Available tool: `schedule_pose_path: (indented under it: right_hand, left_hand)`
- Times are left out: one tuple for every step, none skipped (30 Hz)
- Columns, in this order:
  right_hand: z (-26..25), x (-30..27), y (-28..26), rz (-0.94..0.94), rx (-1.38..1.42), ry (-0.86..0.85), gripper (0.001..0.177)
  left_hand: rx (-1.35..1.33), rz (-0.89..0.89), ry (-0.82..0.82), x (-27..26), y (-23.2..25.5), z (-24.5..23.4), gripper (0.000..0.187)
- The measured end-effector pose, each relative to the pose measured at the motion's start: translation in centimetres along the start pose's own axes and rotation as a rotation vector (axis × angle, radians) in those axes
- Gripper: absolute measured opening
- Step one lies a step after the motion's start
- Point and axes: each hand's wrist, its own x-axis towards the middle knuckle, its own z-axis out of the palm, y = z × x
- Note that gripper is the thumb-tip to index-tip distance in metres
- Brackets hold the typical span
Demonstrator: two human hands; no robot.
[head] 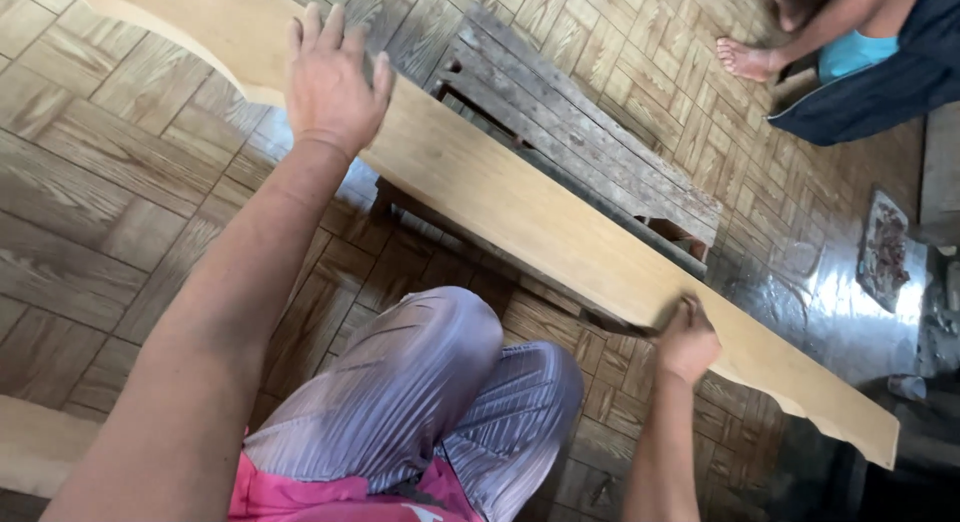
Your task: Sanding a long, shaped wooden board by hand using sandpaper while sitting on the floor.
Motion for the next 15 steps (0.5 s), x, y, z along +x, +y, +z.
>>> schedule_pose_path:
  right_hand:
    - [-0.5,1.0,-2.4,-0.151,-0.454,-0.008,0.022]
    - [1.4,1.4,-4.5,-0.15,-0.447,-0.003,0.022]
    - [3.2,1.1,-6.2,-0.204,-0.056,-0.019,0.029]
    - [5.0,0.9,-7.9,-0.25,0.336,-0.031,0.047]
    - [1.8,0.1,-12.5,-0.243,0.337,-0.038,0.047]
    - [-2.0,-0.5,-17.2,-0.434,0.597,-0.086,0.036]
    - [-6.5,-0.5,-22.4,-0.637,0.863,-0.119,0.032]
    - [-7.4,-0.7,-22.9,-0.641,0.87,-0.112,0.032]
    - [-8.4,-1.1,-23.1,-0.615,0.86,-0.121,0.029]
    - [-9.3,-1.5,-23.3,-0.59,0.85,-0.13,0.032]
    - [-7.5,-1.9,-20.4,-0.586,0.847,-0.131,0.032]
    - [-5.7,-2.4,-17.5,-0.582,0.698,-0.164,0.038]
    - [-4.0,-3.0,-14.3,-0.577,0.546,-0.202,0.046]
    - [-5.9,-3.3,-12.3,-0.574,0.539,-0.21,0.046]
    - [-7.7,-3.1,-10.7,-0.368,0.574,-0.24,0.039]
  left_hand:
    - [-0.012,-0.013,-0.026,0.5,0.4,-0.7,0.056]
    - [-0.007,-0.012,-0.019,0.8,0.3,-0.7,0.056]
    - [0.018,-0.005,-0.025,0.6,0.2,-0.5,0.056]
    - [0.043,0.003,-0.032,0.4,0.2,-0.3,0.056]
    - [0.045,0.007,-0.039,0.3,0.1,0.1,0.056]
    - [0.035,0.02,-0.013,0.2,0.0,0.4,0.055]
    - [0.029,0.028,0.03,0.5,-0.4,0.4,0.053]
    - [0.035,0.028,0.038,0.6,-0.4,0.2,0.053]
    - [0.022,0.03,0.035,0.4,-0.4,0.2,0.052]
    - [0.009,0.032,0.033,0.3,-0.5,0.4,0.051]
    - [0.005,0.035,0.03,0.4,-0.4,0.2,0.051]
    - [0.02,0.03,0.022,0.5,-0.4,0.0,0.051]
    - [0.032,0.023,0.007,0.2,-0.3,0.0,0.052]
    - [0.025,0.022,-0.001,0.0,-0.2,0.2,0.052]
    - [0.033,0.032,0.023,0.1,-0.3,0.2,0.046]
